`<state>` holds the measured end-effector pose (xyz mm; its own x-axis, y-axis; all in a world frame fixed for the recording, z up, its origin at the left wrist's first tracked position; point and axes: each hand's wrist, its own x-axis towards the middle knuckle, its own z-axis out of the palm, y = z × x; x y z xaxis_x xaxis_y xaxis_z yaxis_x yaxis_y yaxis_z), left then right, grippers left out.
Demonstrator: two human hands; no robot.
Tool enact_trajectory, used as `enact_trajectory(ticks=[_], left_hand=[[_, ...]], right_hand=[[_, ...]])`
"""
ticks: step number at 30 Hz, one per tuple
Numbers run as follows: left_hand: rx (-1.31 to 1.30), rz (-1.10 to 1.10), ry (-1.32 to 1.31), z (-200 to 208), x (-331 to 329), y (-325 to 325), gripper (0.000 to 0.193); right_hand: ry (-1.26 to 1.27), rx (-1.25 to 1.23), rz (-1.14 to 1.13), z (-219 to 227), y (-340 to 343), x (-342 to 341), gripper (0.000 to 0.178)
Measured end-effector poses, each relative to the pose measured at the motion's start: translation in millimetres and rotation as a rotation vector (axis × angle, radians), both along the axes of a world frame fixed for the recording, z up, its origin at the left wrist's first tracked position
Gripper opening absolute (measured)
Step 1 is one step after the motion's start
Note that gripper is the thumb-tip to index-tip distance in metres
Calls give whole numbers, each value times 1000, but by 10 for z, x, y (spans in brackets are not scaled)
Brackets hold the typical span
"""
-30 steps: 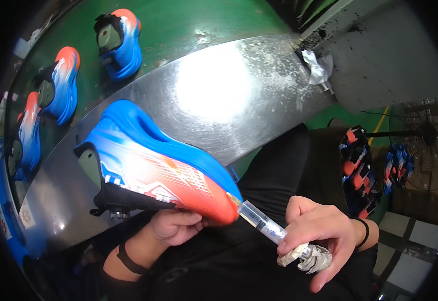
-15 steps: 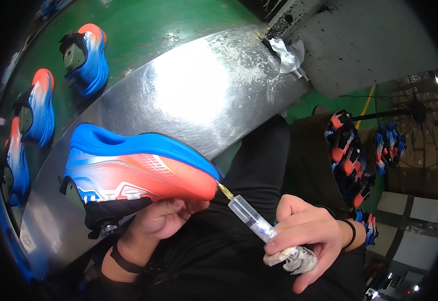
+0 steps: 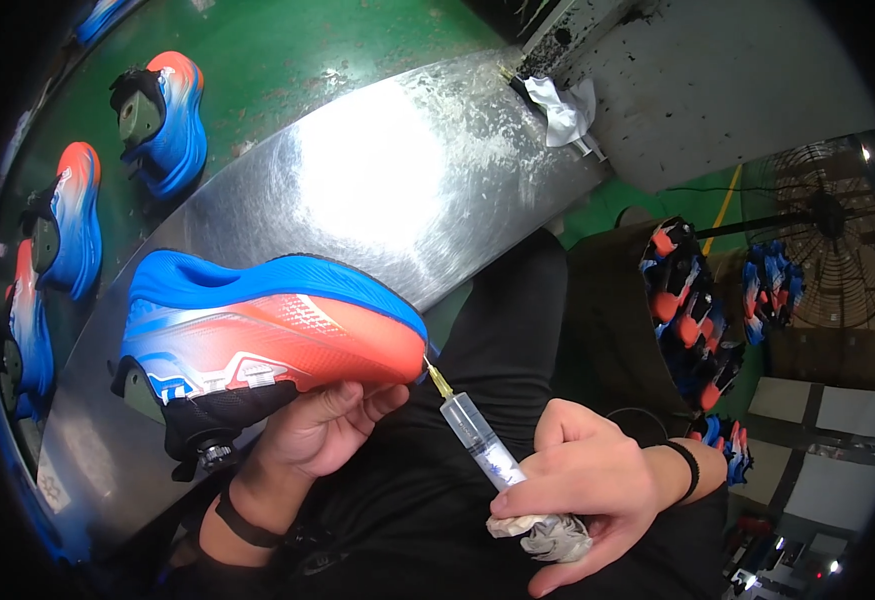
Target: Applying adhesive or filler to the seams of shoe uppers using a syringe.
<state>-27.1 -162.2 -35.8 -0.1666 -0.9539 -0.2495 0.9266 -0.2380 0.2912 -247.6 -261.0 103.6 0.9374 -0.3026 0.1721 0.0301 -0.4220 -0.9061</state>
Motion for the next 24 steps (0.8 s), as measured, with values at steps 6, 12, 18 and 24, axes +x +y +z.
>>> enact_trajectory(ticks=[6,12,18,24], left_hand=[[-15,47,13,-34,-24,-1,43],[25,60,81,63,-38,-18,36],[-4,36,102,107,-26,-2,47],[6,42,63,184,-39,2,50]], right_hand=[[25,-141,-23,-85,109,18,48],[-3,-403,-36,-263,214,51,42],[-40,-561,-86,-448,287,94,36],[-64,-662,-106,-541,319,105,32]])
